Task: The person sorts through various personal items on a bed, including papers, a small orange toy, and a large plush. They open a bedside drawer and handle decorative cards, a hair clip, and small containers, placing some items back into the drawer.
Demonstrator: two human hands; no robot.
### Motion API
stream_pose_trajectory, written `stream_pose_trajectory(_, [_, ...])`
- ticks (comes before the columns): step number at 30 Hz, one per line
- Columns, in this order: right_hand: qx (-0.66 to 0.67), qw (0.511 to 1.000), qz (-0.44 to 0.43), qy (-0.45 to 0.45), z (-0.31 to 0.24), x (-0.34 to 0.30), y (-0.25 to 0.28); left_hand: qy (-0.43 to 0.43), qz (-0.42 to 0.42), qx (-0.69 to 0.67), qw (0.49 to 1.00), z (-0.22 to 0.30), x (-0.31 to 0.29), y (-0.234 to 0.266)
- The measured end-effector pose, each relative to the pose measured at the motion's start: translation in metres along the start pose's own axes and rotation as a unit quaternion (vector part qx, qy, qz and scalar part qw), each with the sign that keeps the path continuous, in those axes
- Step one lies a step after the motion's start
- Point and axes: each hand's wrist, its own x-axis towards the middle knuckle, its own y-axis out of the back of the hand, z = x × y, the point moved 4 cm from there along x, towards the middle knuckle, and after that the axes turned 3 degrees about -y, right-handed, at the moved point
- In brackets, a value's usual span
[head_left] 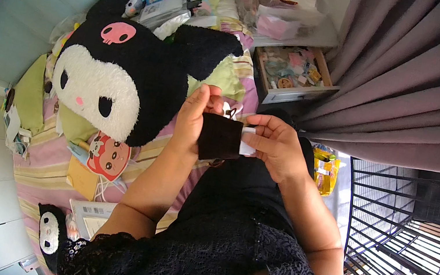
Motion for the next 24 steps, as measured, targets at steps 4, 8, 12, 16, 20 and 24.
stream_pose_trajectory(4, [-0.044,0.998,0.028,0.047,0.01,0.005,0.003,-0.074,-0.004,0.221,0.972,0.0,-0.005,-0.014])
stream_pose_trajectory(8, [-0.127,0.984,0.073,0.098,0.013,0.009,0.012,-0.093,0.004,0.361,0.928,-0.008,-0.006,-0.013])
stream_pose_trajectory(12, [-0.209,0.961,0.113,0.14,0.01,0.008,0.017,0.03,-0.069,0.405,0.911,-0.026,-0.012,0.003])
stream_pose_trajectory(16, [-0.314,0.92,0.133,0.192,0.006,0.003,0.011,0.023,-0.045,0.351,0.935,-0.031,-0.019,0.002])
stream_pose_trajectory(20, [-0.384,0.868,0.117,0.291,0.001,-0.003,0.005,-0.099,0.003,0.444,0.891,-0.028,-0.019,0.001])
stream_pose_trajectory(24, [-0.483,0.795,0.056,0.363,-0.001,-0.011,-0.003,-0.147,0.001,0.496,0.856,-0.026,-0.02,0.002])
